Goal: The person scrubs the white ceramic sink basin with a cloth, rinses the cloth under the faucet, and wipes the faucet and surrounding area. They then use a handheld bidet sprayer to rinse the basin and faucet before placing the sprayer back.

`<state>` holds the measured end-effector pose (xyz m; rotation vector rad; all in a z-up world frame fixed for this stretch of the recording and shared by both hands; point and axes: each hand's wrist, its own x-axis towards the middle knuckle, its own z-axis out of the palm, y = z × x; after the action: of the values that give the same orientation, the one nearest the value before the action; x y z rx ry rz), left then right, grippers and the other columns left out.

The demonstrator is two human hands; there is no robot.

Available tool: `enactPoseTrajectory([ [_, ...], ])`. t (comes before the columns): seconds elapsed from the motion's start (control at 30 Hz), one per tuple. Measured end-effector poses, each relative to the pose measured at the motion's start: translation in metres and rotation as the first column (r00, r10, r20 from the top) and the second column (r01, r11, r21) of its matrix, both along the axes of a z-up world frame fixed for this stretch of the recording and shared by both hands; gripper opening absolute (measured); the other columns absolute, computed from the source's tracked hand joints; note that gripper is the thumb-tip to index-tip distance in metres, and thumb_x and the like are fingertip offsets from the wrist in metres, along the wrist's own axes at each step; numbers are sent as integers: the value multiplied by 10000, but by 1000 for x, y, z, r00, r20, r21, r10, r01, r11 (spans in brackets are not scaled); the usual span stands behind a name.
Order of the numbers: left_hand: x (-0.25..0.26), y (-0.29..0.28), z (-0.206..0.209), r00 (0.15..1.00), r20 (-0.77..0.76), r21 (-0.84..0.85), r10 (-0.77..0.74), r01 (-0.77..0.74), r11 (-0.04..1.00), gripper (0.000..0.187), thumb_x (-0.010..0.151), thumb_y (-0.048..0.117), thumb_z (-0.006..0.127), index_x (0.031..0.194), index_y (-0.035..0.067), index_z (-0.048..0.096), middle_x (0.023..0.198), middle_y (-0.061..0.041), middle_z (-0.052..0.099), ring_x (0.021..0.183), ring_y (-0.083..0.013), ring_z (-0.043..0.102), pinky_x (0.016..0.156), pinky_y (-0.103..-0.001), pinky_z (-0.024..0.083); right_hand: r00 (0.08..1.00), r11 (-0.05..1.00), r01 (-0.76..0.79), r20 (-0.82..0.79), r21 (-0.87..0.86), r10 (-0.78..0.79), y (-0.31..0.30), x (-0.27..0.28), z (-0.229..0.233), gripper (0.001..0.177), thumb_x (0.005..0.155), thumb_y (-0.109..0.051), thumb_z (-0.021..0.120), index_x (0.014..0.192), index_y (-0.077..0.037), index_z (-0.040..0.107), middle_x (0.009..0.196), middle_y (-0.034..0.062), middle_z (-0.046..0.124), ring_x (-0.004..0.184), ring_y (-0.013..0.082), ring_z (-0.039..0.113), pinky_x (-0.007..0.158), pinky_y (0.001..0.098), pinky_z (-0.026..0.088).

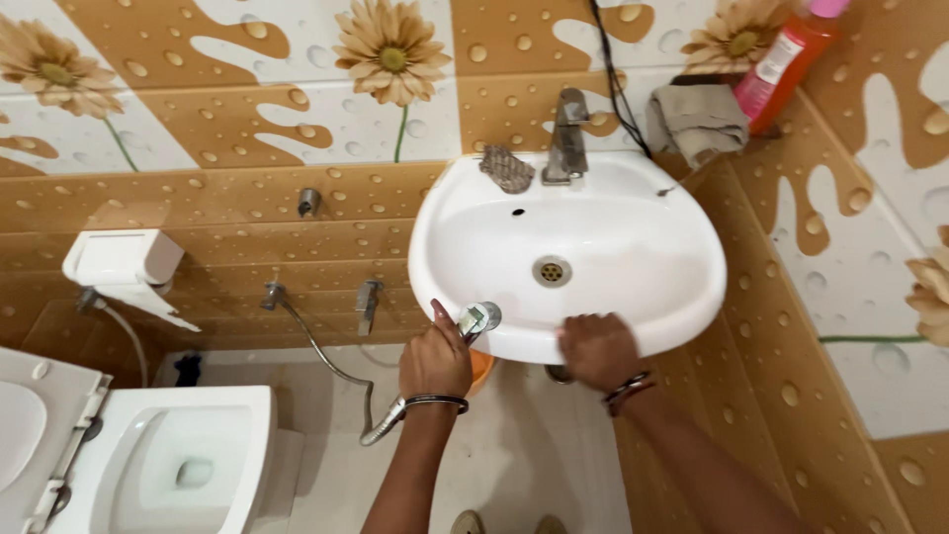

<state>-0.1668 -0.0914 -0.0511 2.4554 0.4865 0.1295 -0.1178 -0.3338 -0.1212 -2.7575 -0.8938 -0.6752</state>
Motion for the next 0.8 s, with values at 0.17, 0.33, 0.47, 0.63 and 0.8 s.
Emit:
enactPoseTrajectory([
  [0.17, -6, -32, -4, 997, 25, -83, -75, 76, 994, 721, 1078, 346, 223, 646, 32, 707, 608, -248, 665, 601, -442, 670, 676, -536, 555, 976, 977, 140, 146, 161, -164, -48, 3, -2, 281, 968, -182, 530, 752, -59, 659, 680, 108, 652, 619, 273, 616, 703, 469, 494],
  [0.33, -17, -46, -8, 994, 71, -21, -84, 86, 996, 682, 1073, 320, 265, 638, 18, 695, 623, -266, 652, 603, -451, 662, 651, -550, 553, 965, 957, 263, -23, 119, -262, 63, -2, -21, 215, 819, -261, 594, 754, -123, 745, 739, 88, 719, 674, 265, 669, 669, 445, 468],
  [0.47, -23, -50, -11, 991, 99, 27, -88, 86, 996, 682, 1074, 318, 266, 636, 12, 690, 638, -272, 656, 608, -455, 663, 652, -553, 556, 971, 967, 234, -76, 100, -227, 86, -8, -28, 311, 1013, -326, 609, 837, -102, 735, 841, 80, 727, 834, 243, 678, 759, 418, 480],
  [0.63, -21, -67, -11, 991, 91, 15, -99, 98, 995, 711, 1075, 332, 240, 633, 12, 696, 647, -279, 660, 627, -463, 663, 683, -556, 553, 980, 984, 153, -111, -96, -163, -4, -3, -24, 221, 907, -257, 583, 835, -86, 704, 821, 107, 706, 767, 279, 652, 772, 476, 474],
  [0.8, -20, -96, -14, 990, 28, -73, -137, 138, 988, 715, 1072, 348, 208, 670, 29, 706, 653, -259, 676, 646, -450, 676, 712, -540, 558, 997, 984, 76, 19, 159, -80, -105, 17, -9, 209, 902, -155, 540, 766, -76, 678, 784, 101, 693, 775, 289, 629, 847, 474, 463],
])
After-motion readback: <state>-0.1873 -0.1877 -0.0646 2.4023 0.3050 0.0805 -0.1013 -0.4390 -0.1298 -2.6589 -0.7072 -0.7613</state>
